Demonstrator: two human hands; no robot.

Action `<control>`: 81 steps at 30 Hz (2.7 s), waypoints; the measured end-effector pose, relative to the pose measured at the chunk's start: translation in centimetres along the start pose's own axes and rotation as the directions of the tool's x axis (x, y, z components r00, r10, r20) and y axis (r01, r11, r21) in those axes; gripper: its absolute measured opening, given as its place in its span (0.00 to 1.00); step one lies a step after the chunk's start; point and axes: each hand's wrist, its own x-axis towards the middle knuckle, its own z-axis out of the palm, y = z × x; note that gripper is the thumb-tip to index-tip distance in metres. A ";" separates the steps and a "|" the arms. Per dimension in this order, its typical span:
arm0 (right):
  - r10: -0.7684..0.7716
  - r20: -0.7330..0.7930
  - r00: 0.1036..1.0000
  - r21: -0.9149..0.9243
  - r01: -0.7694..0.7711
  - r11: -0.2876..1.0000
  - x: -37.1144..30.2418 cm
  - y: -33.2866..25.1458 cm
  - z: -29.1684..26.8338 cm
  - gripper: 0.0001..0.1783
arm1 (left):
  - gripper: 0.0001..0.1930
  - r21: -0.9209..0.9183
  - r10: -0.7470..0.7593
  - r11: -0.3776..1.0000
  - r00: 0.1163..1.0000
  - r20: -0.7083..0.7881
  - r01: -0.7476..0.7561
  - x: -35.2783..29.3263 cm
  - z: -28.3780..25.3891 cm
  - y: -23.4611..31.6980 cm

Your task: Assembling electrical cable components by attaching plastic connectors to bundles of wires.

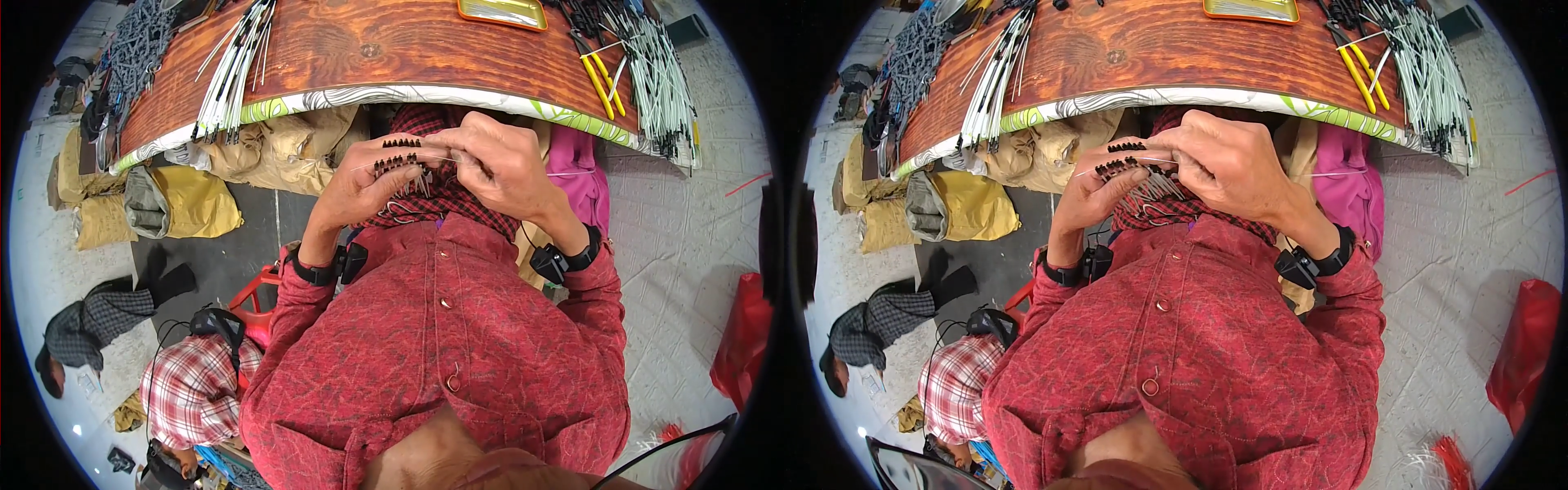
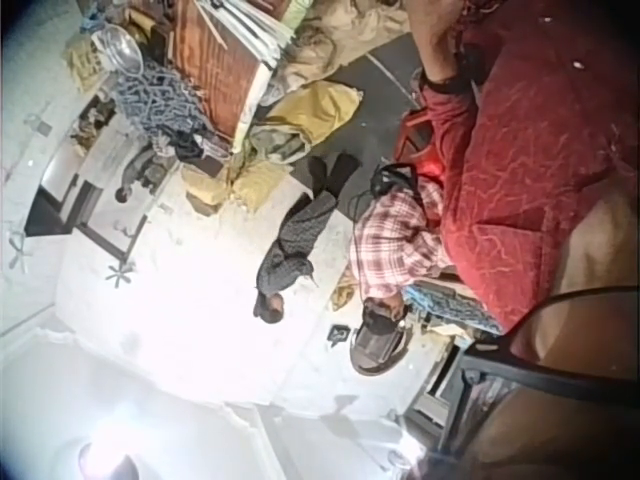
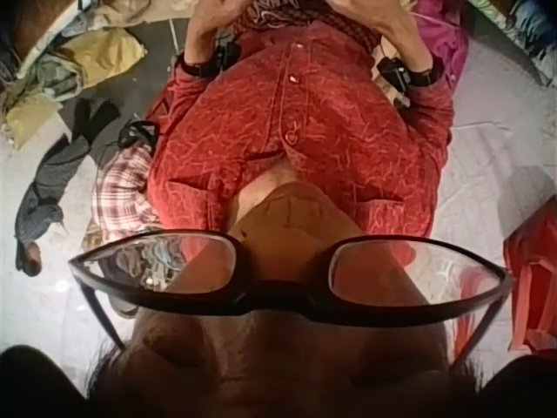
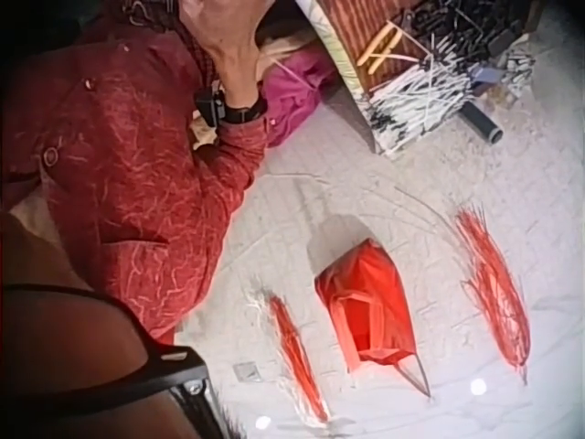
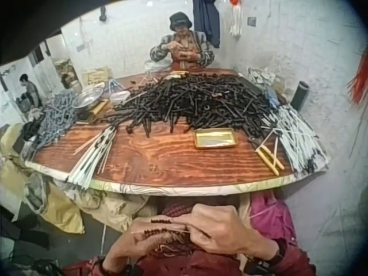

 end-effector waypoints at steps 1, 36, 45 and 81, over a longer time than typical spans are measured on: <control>-0.027 -0.023 0.999 -0.039 0.027 0.999 0.0 -0.1 0.1 0.19 | 0.13 0.000 0.000 1.000 1.000 0.000 0.000 0.0 0.0 0.0; -0.037 -0.100 0.994 -0.166 0.020 0.986 -0.1 -0.7 1.2 0.14 | 0.12 0.131 0.078 0.989 0.997 -0.027 -0.074 0.5 0.4 -0.1; 0.270 0.038 0.962 0.252 -0.271 0.929 0.2 -0.5 1.2 0.08 | 0.12 0.146 0.091 0.986 0.995 -0.041 -0.084 0.3 0.1 -0.1; -0.058 -0.051 0.997 -0.036 0.056 0.998 1.1 -0.9 1.3 0.11 | 0.10 0.057 -0.012 0.998 1.000 0.013 0.011 -0.2 0.0 0.1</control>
